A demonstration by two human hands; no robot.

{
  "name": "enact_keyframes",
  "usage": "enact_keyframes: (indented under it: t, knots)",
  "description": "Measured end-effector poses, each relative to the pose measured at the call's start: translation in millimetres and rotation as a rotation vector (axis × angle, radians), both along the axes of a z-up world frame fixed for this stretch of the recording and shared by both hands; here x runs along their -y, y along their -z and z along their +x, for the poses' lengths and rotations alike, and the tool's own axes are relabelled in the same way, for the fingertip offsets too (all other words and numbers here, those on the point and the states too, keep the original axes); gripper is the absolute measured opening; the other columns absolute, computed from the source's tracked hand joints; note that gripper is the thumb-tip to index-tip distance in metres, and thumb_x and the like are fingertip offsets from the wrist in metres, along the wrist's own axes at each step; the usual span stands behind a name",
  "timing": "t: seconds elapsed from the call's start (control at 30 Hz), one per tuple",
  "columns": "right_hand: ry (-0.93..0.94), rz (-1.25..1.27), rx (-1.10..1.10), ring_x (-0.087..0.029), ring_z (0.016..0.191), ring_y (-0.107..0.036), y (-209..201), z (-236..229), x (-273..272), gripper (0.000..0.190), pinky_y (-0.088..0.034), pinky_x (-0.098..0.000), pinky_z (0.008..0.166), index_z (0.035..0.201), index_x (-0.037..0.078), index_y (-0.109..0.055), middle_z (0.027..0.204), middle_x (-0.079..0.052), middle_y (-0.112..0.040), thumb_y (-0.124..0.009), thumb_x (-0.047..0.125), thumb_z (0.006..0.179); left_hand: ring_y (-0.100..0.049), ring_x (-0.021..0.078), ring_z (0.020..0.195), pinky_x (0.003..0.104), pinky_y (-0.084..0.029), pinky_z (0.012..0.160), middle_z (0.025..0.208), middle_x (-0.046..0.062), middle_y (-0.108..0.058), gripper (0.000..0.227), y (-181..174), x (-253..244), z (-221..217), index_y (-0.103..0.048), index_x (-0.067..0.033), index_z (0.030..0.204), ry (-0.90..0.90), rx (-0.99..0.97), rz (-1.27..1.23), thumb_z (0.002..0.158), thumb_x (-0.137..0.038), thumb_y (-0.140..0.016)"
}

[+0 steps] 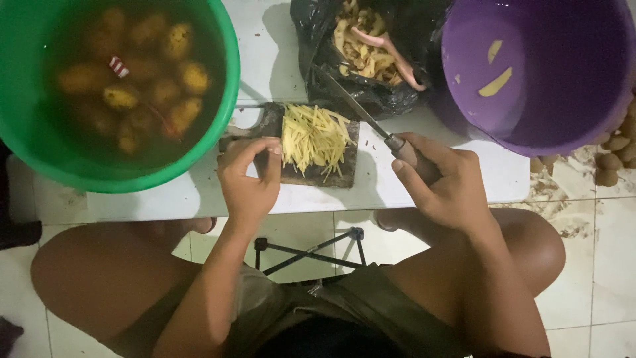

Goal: The person is julienning potatoes by first slicing them and then cutting the slices into thin strips using a knife on a small wooden cutting board.

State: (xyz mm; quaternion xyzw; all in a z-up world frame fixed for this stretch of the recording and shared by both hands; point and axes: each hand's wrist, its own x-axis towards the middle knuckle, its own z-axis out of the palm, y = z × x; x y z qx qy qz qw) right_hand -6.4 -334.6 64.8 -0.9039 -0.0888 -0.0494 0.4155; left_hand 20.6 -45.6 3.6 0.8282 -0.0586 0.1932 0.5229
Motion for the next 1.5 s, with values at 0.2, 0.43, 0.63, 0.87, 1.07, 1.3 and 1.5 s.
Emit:
enact_keyframes:
  t: [0.2,0.43,0.63,0.87,1.07,1.3,1.5]
  knots:
    - [-0.003,-0.042,0.007,-0.025,0.032,-0.049,-5,1,-1,0.032,-0.034,-0.0342,0.034,0.114,-0.003,-0.076,0.047,-0.017,-0.057,-0.073,0.018,0.090,-0.071,0.0211,0.081,0.035,-0.048,0.083,0.085,-0.003,-0.076,0.016,25,-10,-5,-0.080,-0.0173,0.096,-0.150,-0.024,0.169,0.085,-0.005,-0.079]
    - [-0.013,-0.008,-0.010,-0.023,0.035,-0.052,-4,0,-1,0.033,-0.036,-0.0333,0.034,0.117,-0.005,-0.074,0.051,-0.018,-0.058,-0.074,0.015,0.090,-0.069,0.0294,0.073,0.041,-0.046,0.077,0.079,0.005,-0.075,0.023,35,-16,-5,-0.078,-0.0108,0.102,-0.148,-0.098,0.336,0.079,-0.006,-0.082]
    - [-0.003,-0.018,-0.012,-0.023,0.033,-0.049,-9,-3,-4,0.035,-0.034,-0.0345,0.033,0.115,-0.003,-0.075,0.049,-0.019,-0.060,-0.074,0.018,0.088,-0.066,0.0299,0.089,0.045,-0.042,0.082,0.096,0.003,-0.071,0.029,26,-8,-1,-0.079,-0.0139,0.108,-0.186,0.083,0.532,0.080,-0.013,-0.083]
    - [-0.016,-0.004,0.002,-0.021,0.033,-0.048,-18,0,-8,0.035,-0.034,-0.0327,0.033,0.116,-0.004,-0.075,0.050,-0.018,-0.060,-0.072,0.019,0.090,-0.048,0.0331,0.120,0.049,-0.033,0.092,0.123,0.002,-0.058,0.004,39,15,-18,-0.079,-0.0236,0.086,0.170,0.127,0.673,0.084,-0.020,-0.079]
    - [-0.012,-0.015,0.014,-0.022,0.032,-0.049,-16,0,-5,0.035,-0.034,-0.0325,0.032,0.116,-0.005,-0.075,0.049,-0.017,-0.061,-0.072,0.018,0.090,-0.040,0.0370,0.126,0.052,-0.031,0.094,0.138,0.008,-0.050,0.010,29,17,-13,-0.080,-0.0206,0.098,0.270,0.016,0.739,0.091,-0.023,-0.073]
    - [-0.007,-0.011,0.033,-0.023,0.035,-0.052,-17,1,-5,0.037,-0.035,-0.0327,0.035,0.117,-0.003,-0.075,0.051,-0.018,-0.061,-0.072,0.021,0.090,-0.039,0.0342,0.125,0.050,-0.030,0.093,0.136,0.005,-0.053,0.008,40,16,-6,-0.080,-0.0257,0.093,0.236,0.116,0.893,0.087,-0.031,-0.079]
    - [-0.025,-0.007,0.046,-0.030,0.038,-0.058,-12,2,-1,0.036,-0.039,-0.0375,0.036,0.117,-0.002,-0.076,0.055,-0.021,-0.064,-0.074,0.019,0.089,-0.050,0.0316,0.116,0.048,-0.034,0.088,0.121,0.005,-0.060,0.011,43,20,1,-0.074,-0.0227,0.080,0.158,0.355,0.950,0.090,-0.023,-0.079]
